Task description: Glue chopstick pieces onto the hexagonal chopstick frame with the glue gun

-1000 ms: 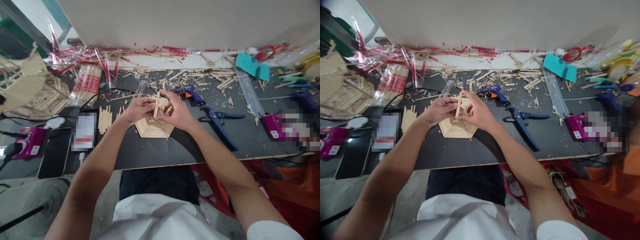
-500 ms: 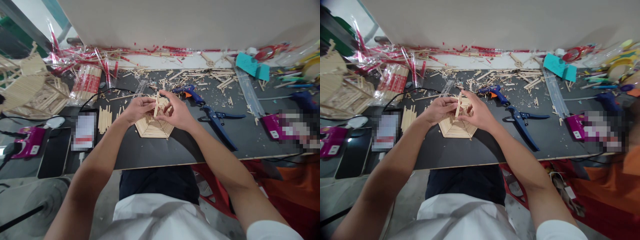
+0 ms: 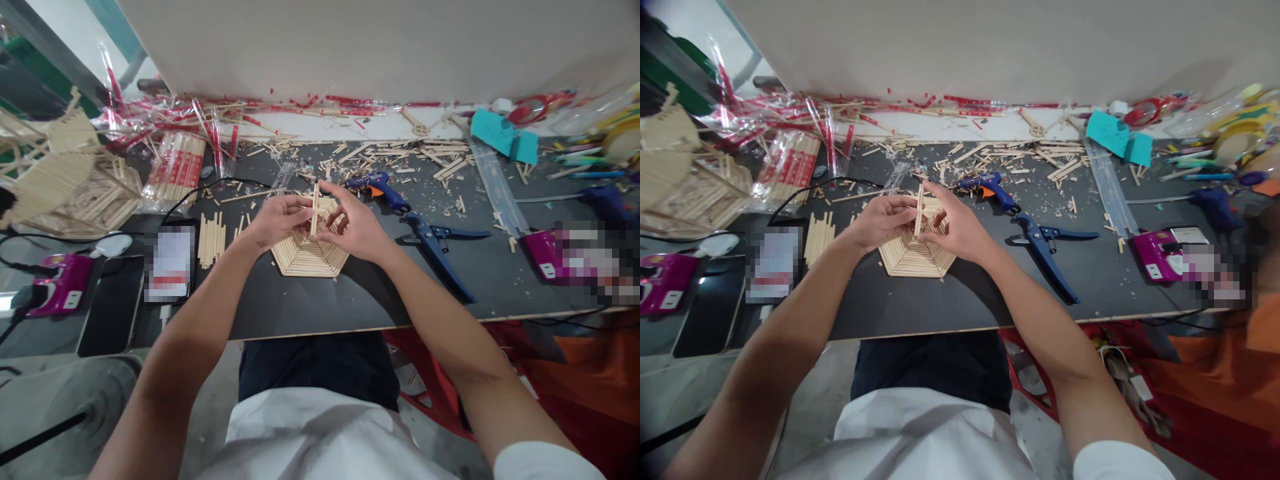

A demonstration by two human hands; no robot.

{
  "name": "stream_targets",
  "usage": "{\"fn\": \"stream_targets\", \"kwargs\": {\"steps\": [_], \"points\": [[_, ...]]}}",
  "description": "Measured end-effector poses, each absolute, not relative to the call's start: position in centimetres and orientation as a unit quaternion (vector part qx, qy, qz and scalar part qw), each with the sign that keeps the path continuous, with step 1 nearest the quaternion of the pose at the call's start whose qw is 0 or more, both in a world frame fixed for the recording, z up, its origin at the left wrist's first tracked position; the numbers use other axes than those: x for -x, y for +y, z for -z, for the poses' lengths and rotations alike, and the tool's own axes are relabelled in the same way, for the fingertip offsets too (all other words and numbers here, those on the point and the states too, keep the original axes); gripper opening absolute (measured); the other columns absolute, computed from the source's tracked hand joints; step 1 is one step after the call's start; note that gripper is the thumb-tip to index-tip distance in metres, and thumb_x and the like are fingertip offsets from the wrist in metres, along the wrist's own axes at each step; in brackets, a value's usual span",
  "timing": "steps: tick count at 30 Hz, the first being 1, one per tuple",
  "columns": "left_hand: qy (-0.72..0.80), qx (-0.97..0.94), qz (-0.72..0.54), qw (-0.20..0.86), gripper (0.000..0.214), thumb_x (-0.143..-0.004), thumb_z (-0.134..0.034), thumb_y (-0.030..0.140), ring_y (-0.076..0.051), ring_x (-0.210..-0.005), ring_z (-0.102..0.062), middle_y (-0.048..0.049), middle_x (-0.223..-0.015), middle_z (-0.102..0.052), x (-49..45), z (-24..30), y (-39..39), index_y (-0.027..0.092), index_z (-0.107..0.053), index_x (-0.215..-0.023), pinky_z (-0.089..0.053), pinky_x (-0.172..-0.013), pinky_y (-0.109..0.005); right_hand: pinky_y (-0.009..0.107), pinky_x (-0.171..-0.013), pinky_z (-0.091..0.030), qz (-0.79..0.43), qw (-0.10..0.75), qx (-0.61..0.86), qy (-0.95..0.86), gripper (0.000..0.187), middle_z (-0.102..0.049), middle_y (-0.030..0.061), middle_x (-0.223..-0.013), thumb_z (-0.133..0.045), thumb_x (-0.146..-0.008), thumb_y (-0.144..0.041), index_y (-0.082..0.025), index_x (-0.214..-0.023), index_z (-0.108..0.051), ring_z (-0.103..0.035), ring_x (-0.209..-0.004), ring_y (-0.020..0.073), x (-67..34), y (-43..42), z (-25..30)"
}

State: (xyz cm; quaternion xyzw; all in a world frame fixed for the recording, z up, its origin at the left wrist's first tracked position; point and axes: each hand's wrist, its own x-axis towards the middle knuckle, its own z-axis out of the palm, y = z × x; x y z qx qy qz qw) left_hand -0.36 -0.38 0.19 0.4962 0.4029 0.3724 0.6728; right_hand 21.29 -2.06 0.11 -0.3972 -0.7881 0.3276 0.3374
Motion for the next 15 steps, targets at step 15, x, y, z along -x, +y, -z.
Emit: {"fn": "stream_targets", "kwargs": {"steps": [15], "points": [[0.385, -0.576, -0.371, 0.618, 0.021, -0.084, -0.076, 0.025, -0.011, -0.069, -0.067, -0.0034, -0.079, -0.072, 0.01, -1.05, -0.92, 0.012, -0.072, -0.1, -0.055, -0.067, -0.023, 0.037, -0.061, -0.063, -0.324, 0.352, 0.334, -0.812, 0.094, -0.03, 0.01, -0.165, -0.076, -0.08, -0.063, -0.043, -0.159, -0.028, -0.067, -0.094, 0.0224, -22.28, -1.86, -0.33]]}}
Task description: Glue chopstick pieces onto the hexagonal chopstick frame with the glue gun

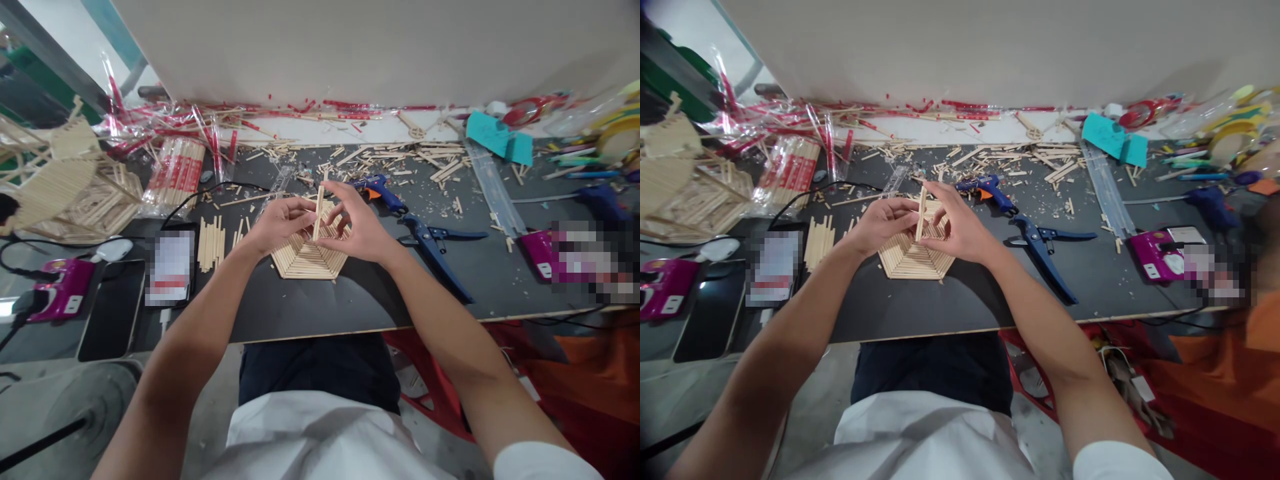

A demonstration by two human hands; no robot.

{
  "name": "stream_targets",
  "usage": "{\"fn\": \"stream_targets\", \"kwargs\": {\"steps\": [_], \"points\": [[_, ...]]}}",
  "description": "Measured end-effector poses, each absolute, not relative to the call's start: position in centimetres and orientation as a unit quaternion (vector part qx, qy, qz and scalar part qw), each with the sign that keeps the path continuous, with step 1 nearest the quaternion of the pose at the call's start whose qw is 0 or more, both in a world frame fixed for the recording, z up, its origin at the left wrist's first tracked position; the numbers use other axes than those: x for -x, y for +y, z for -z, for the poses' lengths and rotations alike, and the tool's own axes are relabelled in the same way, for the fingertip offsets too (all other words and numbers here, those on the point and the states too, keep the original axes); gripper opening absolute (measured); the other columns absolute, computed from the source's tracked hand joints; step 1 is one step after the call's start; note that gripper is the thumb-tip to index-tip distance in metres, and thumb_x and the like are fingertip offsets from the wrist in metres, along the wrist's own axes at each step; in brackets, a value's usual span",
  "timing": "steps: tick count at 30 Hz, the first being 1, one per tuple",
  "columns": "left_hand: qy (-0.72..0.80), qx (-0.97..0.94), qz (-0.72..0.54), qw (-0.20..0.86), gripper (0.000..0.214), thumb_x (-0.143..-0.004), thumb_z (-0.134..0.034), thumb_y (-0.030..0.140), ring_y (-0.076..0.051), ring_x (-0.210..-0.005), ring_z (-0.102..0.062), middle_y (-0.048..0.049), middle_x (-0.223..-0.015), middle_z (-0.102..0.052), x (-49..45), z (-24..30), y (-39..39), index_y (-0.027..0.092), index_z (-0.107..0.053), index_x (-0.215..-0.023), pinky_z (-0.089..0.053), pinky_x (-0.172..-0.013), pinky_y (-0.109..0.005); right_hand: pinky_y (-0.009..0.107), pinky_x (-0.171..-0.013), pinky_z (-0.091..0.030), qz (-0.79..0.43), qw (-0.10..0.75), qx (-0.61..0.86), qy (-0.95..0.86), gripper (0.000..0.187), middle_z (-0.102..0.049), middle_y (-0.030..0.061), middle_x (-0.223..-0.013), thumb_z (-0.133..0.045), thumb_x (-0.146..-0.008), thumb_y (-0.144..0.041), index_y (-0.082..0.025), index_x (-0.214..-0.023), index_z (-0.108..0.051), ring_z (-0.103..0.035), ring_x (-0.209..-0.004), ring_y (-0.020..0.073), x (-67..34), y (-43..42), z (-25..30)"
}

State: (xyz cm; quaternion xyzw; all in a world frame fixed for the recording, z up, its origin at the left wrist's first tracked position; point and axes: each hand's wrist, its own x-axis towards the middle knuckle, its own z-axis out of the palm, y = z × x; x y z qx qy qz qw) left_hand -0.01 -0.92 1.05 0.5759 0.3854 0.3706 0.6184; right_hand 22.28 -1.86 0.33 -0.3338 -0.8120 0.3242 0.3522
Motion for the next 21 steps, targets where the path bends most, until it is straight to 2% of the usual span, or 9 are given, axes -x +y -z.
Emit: {"fn": "stream_targets", "kwargs": {"steps": [10, 17, 21], "points": [[0.362, -0.605, -0.369, 0.606, 0.02, -0.084, -0.077, 0.027, -0.011, -0.067, -0.068, -0.003, -0.078, -0.072, -0.05, -1.11, -0.96, 0.012, -0.073, -0.098, -0.056, -0.063, -0.022, 0.037, -0.064, -0.063, -0.313, 0.353, 0.333, -0.816, 0.095, -0.036, 0.011, -0.159, -0.078, -0.079, -0.063, -0.041, -0.157, -0.028, -0.066, -0.096, 0.0239, -22.41, -2.03, -0.79], [0.353, -0.64, -0.396, 0.556, 0.027, -0.085, -0.078, 0.031, -0.012, -0.068, -0.069, -0.0047, -0.083, -0.074, 0.1, -0.72, -0.78, 0.013, -0.072, -0.104, -0.058, -0.064, -0.024, 0.037, -0.06, -0.063, -0.282, 0.395, 0.334, -0.808, 0.095, -0.033, 0.0102, -0.163, -0.077, -0.079, -0.066, -0.043, -0.157, -0.029, -0.068, -0.099, 0.0256, -22.29, -1.67, -0.3], [0.343, -0.66, -0.406, 0.531, 0.026, -0.086, -0.076, 0.036, -0.011, -0.067, -0.068, -0.0045, -0.082, -0.073, -0.06, -0.7, -0.87, 0.014, -0.073, -0.1, -0.057, -0.06, -0.022, 0.036, -0.061, -0.064, -0.259, 0.398, 0.328, -0.817, 0.09, -0.038, 0.0083, -0.163, -0.074, -0.082, -0.065, -0.044, -0.158, -0.03, -0.069, -0.098, 0.0246, -22.31, -1.77, -0.58]]}}
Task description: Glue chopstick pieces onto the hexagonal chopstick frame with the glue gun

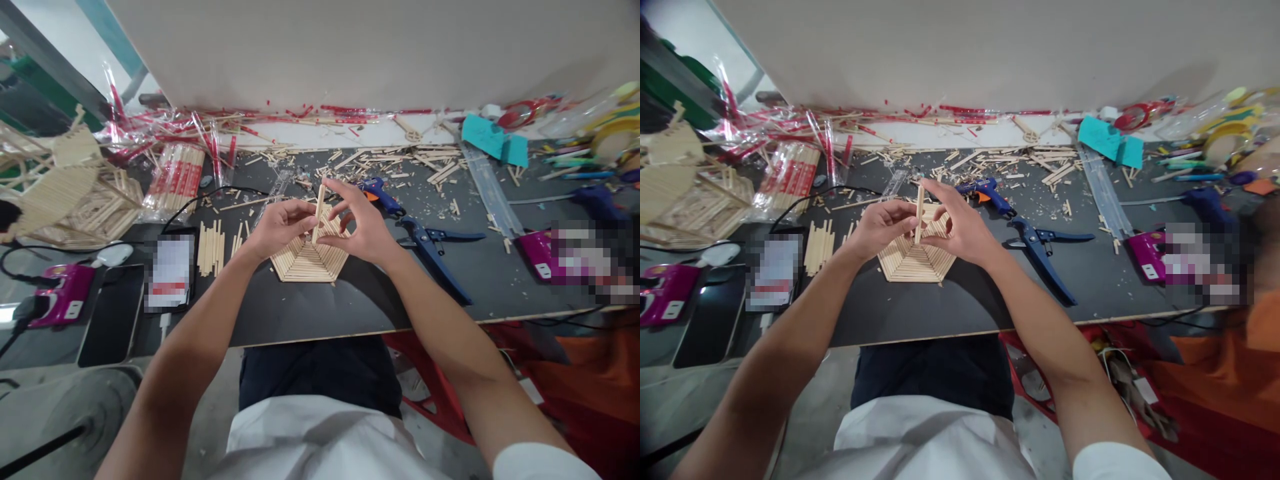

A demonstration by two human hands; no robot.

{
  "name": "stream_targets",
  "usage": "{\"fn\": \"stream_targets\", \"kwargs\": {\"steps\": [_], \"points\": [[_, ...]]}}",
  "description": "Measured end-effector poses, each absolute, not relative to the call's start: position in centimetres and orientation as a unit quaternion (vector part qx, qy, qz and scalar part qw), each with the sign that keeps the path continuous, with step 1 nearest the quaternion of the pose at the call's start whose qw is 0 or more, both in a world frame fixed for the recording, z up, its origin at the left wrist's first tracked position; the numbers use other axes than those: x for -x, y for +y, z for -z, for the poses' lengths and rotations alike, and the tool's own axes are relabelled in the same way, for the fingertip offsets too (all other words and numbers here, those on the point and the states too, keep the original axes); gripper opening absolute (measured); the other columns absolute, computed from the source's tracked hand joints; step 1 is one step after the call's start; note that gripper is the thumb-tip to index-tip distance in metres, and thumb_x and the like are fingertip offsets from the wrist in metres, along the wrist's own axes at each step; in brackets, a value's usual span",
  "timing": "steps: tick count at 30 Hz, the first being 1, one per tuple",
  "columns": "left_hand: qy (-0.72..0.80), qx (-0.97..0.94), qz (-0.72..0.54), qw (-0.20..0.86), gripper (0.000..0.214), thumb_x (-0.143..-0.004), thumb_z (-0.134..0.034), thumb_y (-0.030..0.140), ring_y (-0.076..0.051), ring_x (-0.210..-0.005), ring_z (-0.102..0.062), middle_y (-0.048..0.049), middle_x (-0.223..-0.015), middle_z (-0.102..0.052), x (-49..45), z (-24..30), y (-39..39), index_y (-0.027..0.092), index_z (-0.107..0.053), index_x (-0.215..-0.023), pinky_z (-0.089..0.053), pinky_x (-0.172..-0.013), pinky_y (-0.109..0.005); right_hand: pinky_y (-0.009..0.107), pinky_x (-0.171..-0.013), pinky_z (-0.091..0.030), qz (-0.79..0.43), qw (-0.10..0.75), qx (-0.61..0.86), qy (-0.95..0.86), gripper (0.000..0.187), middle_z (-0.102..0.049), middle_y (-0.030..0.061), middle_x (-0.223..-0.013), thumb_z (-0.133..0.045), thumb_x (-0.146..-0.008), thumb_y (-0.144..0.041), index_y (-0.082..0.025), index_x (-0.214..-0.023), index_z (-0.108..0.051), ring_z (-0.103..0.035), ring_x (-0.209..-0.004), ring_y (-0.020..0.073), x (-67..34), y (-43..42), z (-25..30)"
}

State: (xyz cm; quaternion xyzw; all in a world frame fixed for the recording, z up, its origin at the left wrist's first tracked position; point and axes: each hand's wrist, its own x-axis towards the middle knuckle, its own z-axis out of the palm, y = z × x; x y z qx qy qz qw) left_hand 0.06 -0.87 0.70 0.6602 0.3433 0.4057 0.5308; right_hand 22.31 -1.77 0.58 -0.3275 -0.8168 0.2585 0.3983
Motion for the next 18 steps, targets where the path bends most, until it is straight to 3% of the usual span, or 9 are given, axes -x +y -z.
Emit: {"fn": "stream_targets", "kwargs": {"steps": [4, 10, 15, 18], "points": [[0.365, -0.671, -0.408, 0.5, 0.024, -0.085, -0.076, 0.033, -0.011, -0.068, -0.068, -0.005, -0.083, -0.074, -0.14, -0.79, -0.96, 0.014, -0.073, -0.099, -0.057, -0.061, -0.022, 0.034, -0.061, -0.065, -0.222, 0.414, 0.326, -0.82, 0.079, -0.045, 0.0083, -0.159, -0.071, -0.087, -0.06, -0.043, -0.156, -0.036, -0.07, -0.088, 0.0201, -22.32, -1.93, -0.77], [0.37, -0.712, -0.401, 0.443, 0.023, -0.086, -0.074, 0.034, -0.013, -0.076, -0.07, -0.008, -0.095, -0.078, -0.16, -1.2, -1.06, 0.014, -0.077, -0.097, -0.056, -0.064, -0.022, 0.032, -0.058, -0.063, -0.155, 0.463, 0.354, -0.798, 0.048, -0.057, 0.0091, -0.14, -0.061, -0.099, -0.045, -0.036, -0.145, -0.05, -0.069, -0.08, 0.0168, -22.29, -2.09, -0.72], [0.374, -0.711, -0.396, 0.445, 0.019, -0.086, -0.072, 0.03, -0.011, -0.073, -0.068, -0.0079, -0.092, -0.078, -0.34, -1.59, -1.23, 0.014, -0.078, -0.095, -0.054, -0.063, -0.021, 0.034, -0.062, -0.063, -0.1, 0.501, 0.377, -0.772, 0.035, -0.065, 0.0069, -0.12, -0.056, -0.101, -0.035, -0.033, -0.135, -0.058, -0.065, -0.072, 0.0153, -22.09, -2.18, -0.96], [0.392, -0.689, -0.384, 0.473, 0.019, -0.085, -0.074, 0.03, -0.01, -0.065, -0.066, -0.0061, -0.083, -0.077, -0.32, -1.68, -1.3, 0.014, -0.078, -0.094, -0.052, -0.058, -0.02, 0.032, -0.059, -0.062, -0.084, 0.519, 0.394, -0.754, 0.03, -0.065, 0.0078, -0.119, -0.057, -0.1, -0.035, -0.031, -0.129, -0.062, -0.064, -0.069, 0.0144, -22.12, -2.03, -0.98]]}}
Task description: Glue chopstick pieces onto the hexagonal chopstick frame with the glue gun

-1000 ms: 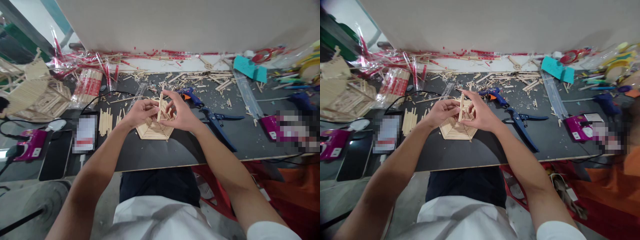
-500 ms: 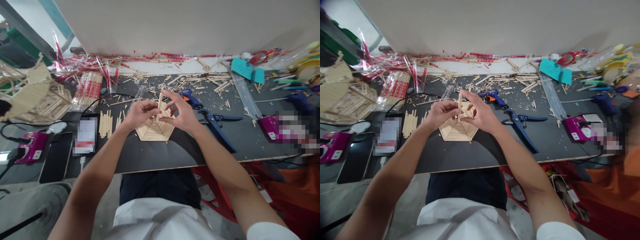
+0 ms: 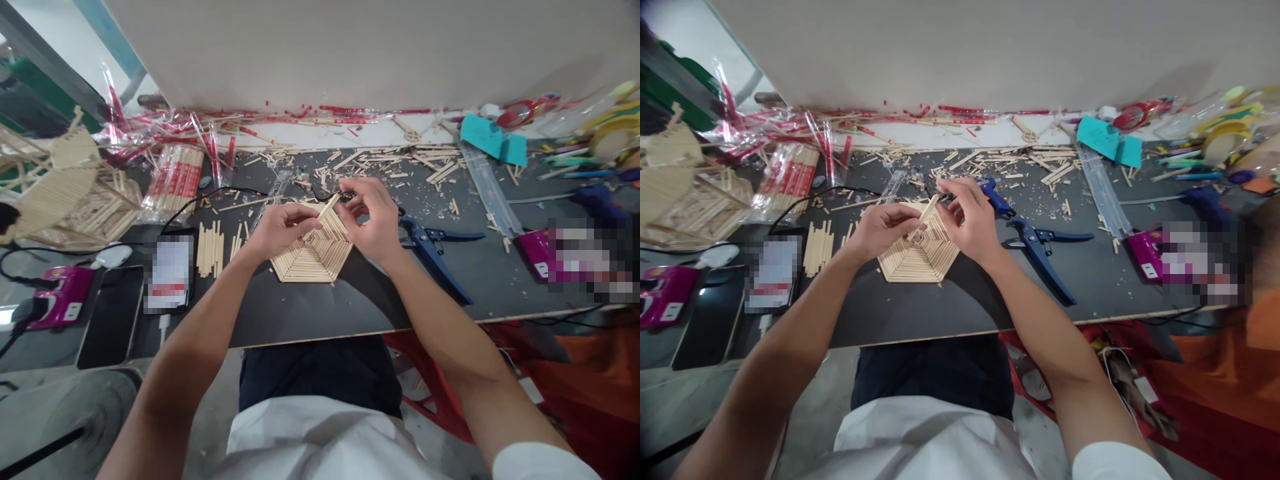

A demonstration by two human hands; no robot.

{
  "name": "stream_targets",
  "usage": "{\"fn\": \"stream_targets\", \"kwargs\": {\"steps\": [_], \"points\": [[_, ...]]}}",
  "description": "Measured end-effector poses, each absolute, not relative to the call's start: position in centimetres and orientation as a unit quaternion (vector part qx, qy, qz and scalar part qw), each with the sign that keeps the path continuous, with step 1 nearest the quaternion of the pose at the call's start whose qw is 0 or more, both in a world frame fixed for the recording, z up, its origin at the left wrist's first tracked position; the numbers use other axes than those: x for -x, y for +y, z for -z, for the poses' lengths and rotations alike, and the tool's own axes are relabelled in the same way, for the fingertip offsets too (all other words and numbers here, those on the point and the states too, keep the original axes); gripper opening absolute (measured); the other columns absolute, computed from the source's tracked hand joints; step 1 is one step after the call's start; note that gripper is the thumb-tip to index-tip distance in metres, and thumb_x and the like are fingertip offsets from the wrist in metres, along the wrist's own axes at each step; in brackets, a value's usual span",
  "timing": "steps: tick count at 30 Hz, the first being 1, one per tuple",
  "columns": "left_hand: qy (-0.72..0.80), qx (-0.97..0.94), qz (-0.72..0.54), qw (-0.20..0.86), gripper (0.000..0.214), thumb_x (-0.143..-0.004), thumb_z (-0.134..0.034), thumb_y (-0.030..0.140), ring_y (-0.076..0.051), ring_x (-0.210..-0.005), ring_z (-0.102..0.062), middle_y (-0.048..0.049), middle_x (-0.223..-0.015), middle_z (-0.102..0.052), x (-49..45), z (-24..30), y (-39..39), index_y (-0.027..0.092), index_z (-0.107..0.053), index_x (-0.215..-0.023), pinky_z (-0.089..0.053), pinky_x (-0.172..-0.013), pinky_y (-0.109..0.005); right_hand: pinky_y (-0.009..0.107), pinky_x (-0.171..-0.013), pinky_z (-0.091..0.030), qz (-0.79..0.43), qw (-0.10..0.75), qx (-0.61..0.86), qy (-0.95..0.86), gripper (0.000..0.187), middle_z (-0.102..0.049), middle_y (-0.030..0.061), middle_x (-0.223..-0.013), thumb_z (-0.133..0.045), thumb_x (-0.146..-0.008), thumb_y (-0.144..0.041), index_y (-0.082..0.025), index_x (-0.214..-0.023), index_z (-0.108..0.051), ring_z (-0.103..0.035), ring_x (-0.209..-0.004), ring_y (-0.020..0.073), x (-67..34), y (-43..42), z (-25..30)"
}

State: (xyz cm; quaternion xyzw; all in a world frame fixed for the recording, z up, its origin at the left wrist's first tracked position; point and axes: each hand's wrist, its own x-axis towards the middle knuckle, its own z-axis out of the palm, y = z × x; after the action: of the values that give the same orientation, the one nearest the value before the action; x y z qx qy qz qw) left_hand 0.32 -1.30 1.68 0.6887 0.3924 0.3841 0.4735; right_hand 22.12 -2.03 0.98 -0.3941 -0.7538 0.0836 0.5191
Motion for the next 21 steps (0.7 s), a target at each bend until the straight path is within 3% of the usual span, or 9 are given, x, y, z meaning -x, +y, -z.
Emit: {"fn": "stream_targets", "kwargs": {"steps": [4, 7, 11, 17, 21], "points": [[0.389, -0.614, -0.381, 0.571, 0.026, -0.083, -0.079, 0.034, -0.01, -0.062, -0.067, -0.0055, -0.08, -0.076, -0.5, -1.6, -1.4, 0.013, -0.075, -0.097, -0.054, -0.055, -0.02, 0.03, -0.056, -0.06, -0.103, 0.526, 0.423, -0.73, 0.029, -0.065, 0.0096, -0.122, -0.056, -0.1, -0.041, -0.028, -0.125, -0.064, -0.065, -0.069, 0.0143, -22.3, -1.9, -1.1], [0.38, -0.526, -0.403, 0.645, 0.036, -0.083, -0.08, 0.038, -0.012, -0.064, -0.072, -0.0073, -0.086, -0.077, -0.9, -1.7, -1.7, 0.012, -0.069, -0.105, -0.057, -0.056, -0.021, 0.028, -0.055, -0.059, -0.179, 0.495, 0.408, -0.746, 0.038, -0.063, 0.0101, -0.132, -0.059, -0.098, -0.047, -0.029, -0.131, -0.061, -0.069, -0.078, 0.0162, -22.2, -2.2, -1.3], [0.384, -0.458, -0.419, 0.684, 0.034, -0.084, -0.082, 0.034, -0.013, -0.066, -0.073, -0.0034, -0.078, -0.074, -1.5, -2.0, -2.1, 0.014, -0.064, -0.105, -0.057, -0.054, -0.019, 0.027, -0.056, -0.059, -0.287, 0.454, 0.391, -0.747, 0.05, -0.057, 0.0101, -0.145, -0.065, -0.093, -0.055, -0.03, -0.136, -0.058, -0.071, -0.086, 0.0179, -21.5, -2.5, -1.0], [0.375, -0.483, -0.398, 0.684, 0.034, -0.085, -0.081, 0.035, -0.011, -0.064, -0.072, -0.0058, -0.085, -0.077, -1.5, -1.8, -2.2, 0.014, -0.063, -0.106, -0.059, -0.057, -0.021, 0.027, -0.042, -0.052, -0.406, 0.471, 0.425, -0.658, 0.054, -0.069, 0.008, -0.115, -0.055, -0.096, -0.066, -0.031, -0.136, -0.052, -0.065, -0.061, 0.0134, -20.9, -1.9, 0.4], [0.37, -0.576, -0.378, 0.623, 0.025, -0.087, -0.077, 0.034, -0.013, -0.069, -0.071, -0.0036, -0.079, -0.073, -1.5, -0.9, -2.0, 0.015, -0.065, -0.099, -0.061, -0.061, -0.024, 0.025, -0.044, -0.05, -0.404, 0.467, 0.395, -0.68, 0.05, -0.07, 0.0021, -0.1, -0.057, -0.095, -0.065, -0.032, -0.133, -0.054, -0.059, -0.053, 0.0097, -21.2, -1.7, 0.2]]}}
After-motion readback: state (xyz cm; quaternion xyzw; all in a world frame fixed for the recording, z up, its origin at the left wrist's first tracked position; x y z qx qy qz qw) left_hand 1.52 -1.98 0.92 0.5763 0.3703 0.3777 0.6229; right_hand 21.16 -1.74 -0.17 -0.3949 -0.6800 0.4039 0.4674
